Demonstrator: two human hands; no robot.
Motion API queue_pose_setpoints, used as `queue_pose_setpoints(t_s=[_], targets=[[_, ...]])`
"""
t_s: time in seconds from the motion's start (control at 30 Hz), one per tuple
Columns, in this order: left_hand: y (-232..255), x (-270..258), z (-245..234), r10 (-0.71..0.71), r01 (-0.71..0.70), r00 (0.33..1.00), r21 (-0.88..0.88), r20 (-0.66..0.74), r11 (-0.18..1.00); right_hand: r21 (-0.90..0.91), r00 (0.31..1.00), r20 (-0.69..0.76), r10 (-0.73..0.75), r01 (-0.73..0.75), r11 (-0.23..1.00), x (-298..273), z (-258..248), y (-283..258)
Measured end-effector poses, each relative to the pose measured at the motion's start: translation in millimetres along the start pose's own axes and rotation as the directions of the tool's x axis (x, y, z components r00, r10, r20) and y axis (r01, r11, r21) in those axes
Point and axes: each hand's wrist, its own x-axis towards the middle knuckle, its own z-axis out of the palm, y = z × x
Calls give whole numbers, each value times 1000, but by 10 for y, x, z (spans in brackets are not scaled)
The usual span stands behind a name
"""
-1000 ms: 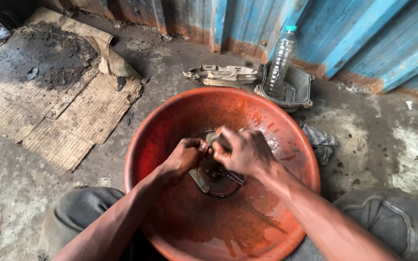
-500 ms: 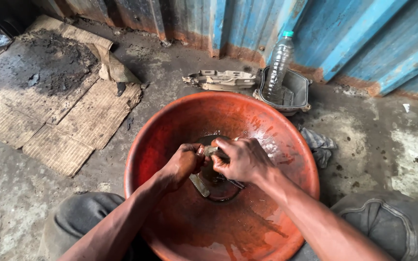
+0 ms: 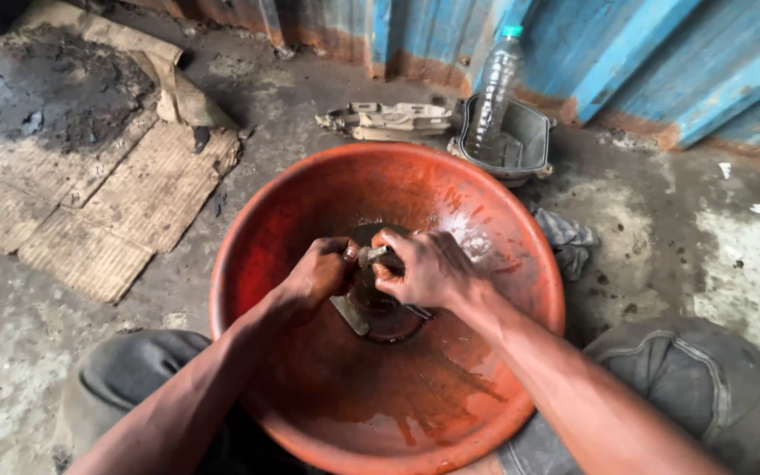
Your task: The person cleans various metal components in a basin of liquid by hand, scrubbing each piece with a small brush and a metal strip. They pick up and wash a bracket, several bolts, and a rectangular part before setting them back into the basin.
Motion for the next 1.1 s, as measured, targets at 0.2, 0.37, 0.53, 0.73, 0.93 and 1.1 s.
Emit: queue_pose_setpoints(t_s=[0.2, 0.37, 0.53, 0.73, 0.93, 1.1], targets=[[-26, 21, -18, 2, -2, 1000, -2, 4, 1000, -210, 999, 24, -38, 42, 977, 7, 99, 197], [42, -7, -25, 64, -64, 998, 10, 11, 998, -107, 996, 8, 94, -92, 990, -1, 27, 353], [52, -39, 17, 13, -12, 999, 14, -33, 1000, 29, 981, -138, -135, 140, 990, -18, 134, 140], [-153, 134, -123, 110, -108, 993, -55, 32, 993, -118, 998, -47, -34, 28, 993, -7, 70, 303], [-116, 79, -31, 16, -13, 999, -70, 41, 997, 8, 994, -98, -53, 54, 999, -31, 112, 75], [-134, 51, -98, 127, -92, 986, -277, 112, 957, -33, 996, -61, 71, -73, 997, -37, -55, 278]])
